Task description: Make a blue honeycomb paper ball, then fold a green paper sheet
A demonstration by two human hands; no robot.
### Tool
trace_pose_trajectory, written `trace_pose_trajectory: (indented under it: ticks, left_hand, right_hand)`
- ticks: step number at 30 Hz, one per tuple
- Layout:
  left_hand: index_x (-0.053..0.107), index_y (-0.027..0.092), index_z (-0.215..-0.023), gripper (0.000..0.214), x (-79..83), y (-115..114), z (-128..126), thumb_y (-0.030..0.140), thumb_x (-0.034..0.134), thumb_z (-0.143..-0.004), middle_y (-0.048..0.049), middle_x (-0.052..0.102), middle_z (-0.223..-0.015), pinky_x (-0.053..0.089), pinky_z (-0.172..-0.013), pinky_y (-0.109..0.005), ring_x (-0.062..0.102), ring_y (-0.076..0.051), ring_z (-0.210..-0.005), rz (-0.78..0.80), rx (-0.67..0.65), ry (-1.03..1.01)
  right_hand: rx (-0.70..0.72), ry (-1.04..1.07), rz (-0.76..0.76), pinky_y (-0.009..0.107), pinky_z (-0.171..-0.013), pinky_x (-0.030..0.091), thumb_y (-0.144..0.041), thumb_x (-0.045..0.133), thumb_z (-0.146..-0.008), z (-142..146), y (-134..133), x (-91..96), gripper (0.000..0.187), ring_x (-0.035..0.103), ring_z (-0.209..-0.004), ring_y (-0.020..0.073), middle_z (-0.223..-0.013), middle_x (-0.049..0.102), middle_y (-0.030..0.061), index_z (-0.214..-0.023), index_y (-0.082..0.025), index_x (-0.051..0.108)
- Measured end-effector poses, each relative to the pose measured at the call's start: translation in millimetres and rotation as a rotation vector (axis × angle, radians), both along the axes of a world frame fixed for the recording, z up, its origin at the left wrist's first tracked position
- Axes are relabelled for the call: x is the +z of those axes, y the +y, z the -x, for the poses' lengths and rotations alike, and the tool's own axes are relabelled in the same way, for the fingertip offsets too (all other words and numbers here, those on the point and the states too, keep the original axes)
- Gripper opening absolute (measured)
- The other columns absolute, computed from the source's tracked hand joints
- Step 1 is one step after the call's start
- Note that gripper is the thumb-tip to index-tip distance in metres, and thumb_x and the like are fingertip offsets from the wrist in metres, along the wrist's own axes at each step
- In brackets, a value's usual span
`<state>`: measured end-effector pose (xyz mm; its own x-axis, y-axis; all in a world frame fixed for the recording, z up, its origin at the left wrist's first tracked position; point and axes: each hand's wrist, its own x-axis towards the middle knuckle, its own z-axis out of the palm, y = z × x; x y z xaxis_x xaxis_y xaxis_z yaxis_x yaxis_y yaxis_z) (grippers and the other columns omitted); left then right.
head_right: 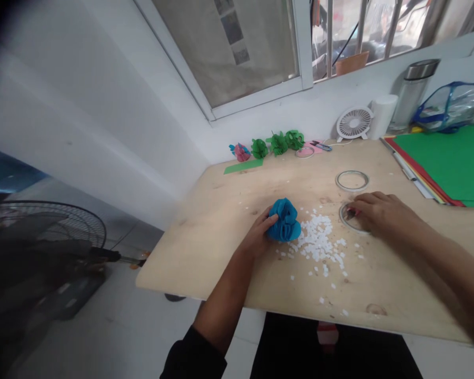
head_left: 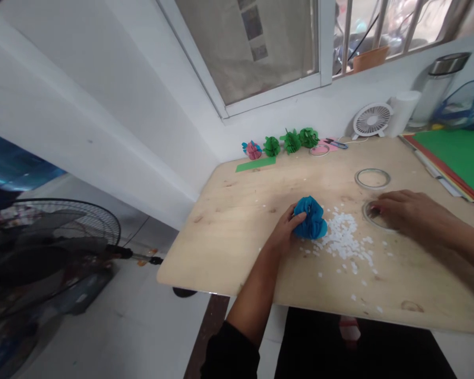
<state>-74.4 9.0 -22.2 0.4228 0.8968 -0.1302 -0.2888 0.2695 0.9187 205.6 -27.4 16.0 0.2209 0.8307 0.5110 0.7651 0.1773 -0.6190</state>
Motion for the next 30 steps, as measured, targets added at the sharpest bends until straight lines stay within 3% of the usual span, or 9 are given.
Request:
trace_pose_trajectory:
  ticks: [3,8,11,14,17,19,22,25,30]
  left_hand:
    - [0.062,0.018,-0.122,0.064,10.3,3.8,6.4,0.048,0.081,-0.07,-0.0107,0.068,-0.114,0.051,-0.093,-0.042,0.064,-0.028,-0.106,-0.042,-0.023,0.151]
    - [0.063,0.019,-0.121,0.058,22.4,16.7,11.6,0.047,0.079,-0.073,-0.0113,0.068,-0.117,0.046,-0.099,-0.046,0.06,-0.031,-0.114,-0.284,-0.036,0.57]
    - [0.064,0.02,-0.12,0.054,24.4,25.0,12.1,0.049,0.076,-0.075,-0.0119,0.068,-0.116,0.046,-0.1,-0.048,0.06,-0.032,-0.115,-0.363,-0.049,0.73]
    - [0.063,0.02,-0.121,0.053,30.5,25.7,11.2,0.048,0.074,-0.078,-0.0126,0.068,-0.113,0.047,-0.098,-0.05,0.062,-0.033,-0.111,-0.445,-0.003,0.847]
    - [0.063,0.017,-0.119,0.042,41.9,12.2,-0.9,0.038,0.069,-0.083,-0.0165,0.065,-0.119,0.042,-0.104,-0.057,0.057,-0.038,-0.118,-0.737,0.232,0.94]
    - [0.063,0.017,-0.119,0.032,46.5,-3.5,-20.8,0.031,0.057,-0.091,-0.0166,0.062,-0.126,0.035,-0.111,-0.056,0.051,-0.037,-0.126,-0.862,0.289,0.932]
    - [0.068,0.018,-0.106,0.021,38.7,-26.2,-65.9,0.025,0.054,-0.091,-0.012,0.069,-0.111,0.039,-0.11,-0.049,0.059,-0.03,-0.113,-1.155,0.034,0.857]
    - [0.069,0.016,-0.103,0.02,17.4,-36.2,-112.1,0.022,0.058,-0.088,-0.0135,0.068,-0.116,0.042,-0.103,-0.05,0.053,-0.034,-0.122,-1.357,-0.202,0.921]
    - [0.068,0.013,-0.099,0.022,-7.9,-32.8,-150.1,0.022,0.048,-0.094,-0.0143,0.067,-0.099,0.043,-0.089,-0.046,0.055,-0.032,-0.107,-1.453,-0.266,1.168]
  right_hand:
    - [0.045,-0.12,0.0,0.036,-0.076,0.045,-0.035,0.059,-0.09,-8.3,3.1,-14.4,0.019,0.063,-0.084,0.023,-0.088,0.071,0.0107,-0.079,-0.022,0.067]
    - [0.259,-0.482,0.065,0.039,-0.078,0.039,-0.027,0.06,-0.082,-42.5,13.7,-49.1,0.011,0.061,-0.09,0.0264,-0.096,0.073,0.013,-0.08,-0.022,0.071]
    - [0.32,-0.569,0.079,0.041,-0.079,0.036,-0.029,0.061,-0.083,-57.8,16.0,-56.4,0.014,0.061,-0.09,0.0279,-0.093,0.074,0.0118,-0.086,-0.022,0.073]
    - [0.236,-0.463,0.091,0.04,-0.078,0.037,-0.032,0.056,-0.088,-57.5,10.0,-47.6,0.019,0.061,-0.086,0.0272,-0.09,0.073,0.0134,-0.091,-0.021,0.072]
    - [0.005,-0.209,0.162,0.035,-0.066,0.037,-0.036,0.054,-0.09,-45.8,-0.6,-30.5,0.02,0.06,-0.075,0.0239,-0.086,0.071,0.0123,-0.09,-0.022,0.069]
    - [-0.128,0.028,0.231,0.031,-0.06,0.035,-0.034,0.055,-0.09,-37.3,-6.3,-19.2,0.015,0.056,-0.063,0.0192,-0.074,0.068,0.0061,-0.086,-0.024,0.065]
    - [-0.192,0.237,0.246,0.028,-0.058,0.034,-0.03,0.054,-0.091,-30.6,-9.9,-7.4,0.016,0.052,-0.057,0.0156,-0.064,0.06,0.0006,-0.08,-0.023,0.062]
    - [-0.2,0.308,0.174,0.028,-0.059,0.034,-0.022,0.055,-0.09,-31.0,-9.4,-2.1,0.014,0.05,-0.056,0.0141,-0.062,0.056,-0.0014,-0.077,-0.022,0.061]
    - [-0.217,0.386,0.161,0.028,-0.058,0.033,-0.02,0.056,-0.09,-32.0,-9.3,2.9,0.021,0.047,-0.054,0.0129,-0.057,0.052,-0.0028,-0.07,-0.021,0.06]
